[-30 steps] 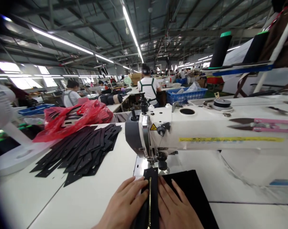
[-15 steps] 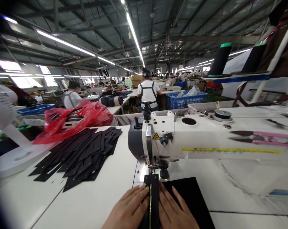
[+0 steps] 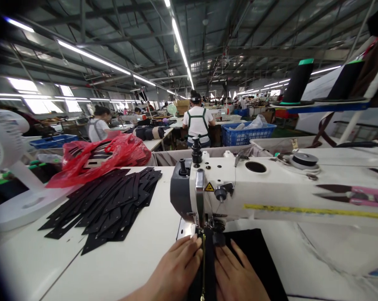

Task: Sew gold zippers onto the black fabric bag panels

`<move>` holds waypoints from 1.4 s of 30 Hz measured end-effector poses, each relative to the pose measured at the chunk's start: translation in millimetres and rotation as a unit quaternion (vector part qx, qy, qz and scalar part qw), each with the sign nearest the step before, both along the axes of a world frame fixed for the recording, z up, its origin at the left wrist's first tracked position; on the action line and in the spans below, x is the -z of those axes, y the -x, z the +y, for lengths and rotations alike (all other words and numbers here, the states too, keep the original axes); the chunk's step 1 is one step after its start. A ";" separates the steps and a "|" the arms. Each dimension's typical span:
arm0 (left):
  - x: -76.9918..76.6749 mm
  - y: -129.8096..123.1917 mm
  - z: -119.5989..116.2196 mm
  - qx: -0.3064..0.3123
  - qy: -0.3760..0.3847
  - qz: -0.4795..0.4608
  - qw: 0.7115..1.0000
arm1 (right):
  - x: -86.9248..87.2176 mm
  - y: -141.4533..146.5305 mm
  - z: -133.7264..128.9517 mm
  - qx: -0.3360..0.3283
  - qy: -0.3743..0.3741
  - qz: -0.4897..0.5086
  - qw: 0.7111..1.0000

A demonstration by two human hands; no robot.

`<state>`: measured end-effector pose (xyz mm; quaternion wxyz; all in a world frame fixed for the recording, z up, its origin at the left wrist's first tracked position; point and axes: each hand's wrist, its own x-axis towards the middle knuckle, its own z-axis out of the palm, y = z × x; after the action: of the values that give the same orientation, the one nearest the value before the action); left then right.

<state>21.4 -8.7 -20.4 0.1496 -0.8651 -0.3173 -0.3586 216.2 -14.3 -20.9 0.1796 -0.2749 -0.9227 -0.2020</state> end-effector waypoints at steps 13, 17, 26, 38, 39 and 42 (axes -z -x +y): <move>11.3 0.1 6.3 0.019 0.030 -0.052 0.998 | -2.1 3.3 7.2 0.013 -0.084 -0.047 0.995; 12.7 0.3 5.2 0.016 0.050 -0.051 0.997 | -7.8 4.0 3.6 0.015 -0.081 -0.057 0.995; 7.0 1.4 4.7 0.025 0.041 -0.030 0.998 | -6.7 3.4 2.3 0.023 -0.055 -0.026 0.998; 0.4 -0.4 0.2 0.004 0.036 -0.016 0.999 | -14.2 3.9 -2.0 0.016 0.022 -0.008 1.000; 0.0 -0.3 0.4 0.005 0.037 -0.016 0.999 | -14.1 4.1 -1.9 0.015 0.019 -0.011 1.000; -1.4 -0.1 2.0 0.010 0.034 -0.013 0.999 | -15.2 5.3 -2.4 0.013 0.016 -0.003 1.000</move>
<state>21.4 -6.7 -18.9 0.1126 -0.8679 -0.3228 -0.3603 210.9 -16.7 -5.7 0.1699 -0.2892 -0.9226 -0.1905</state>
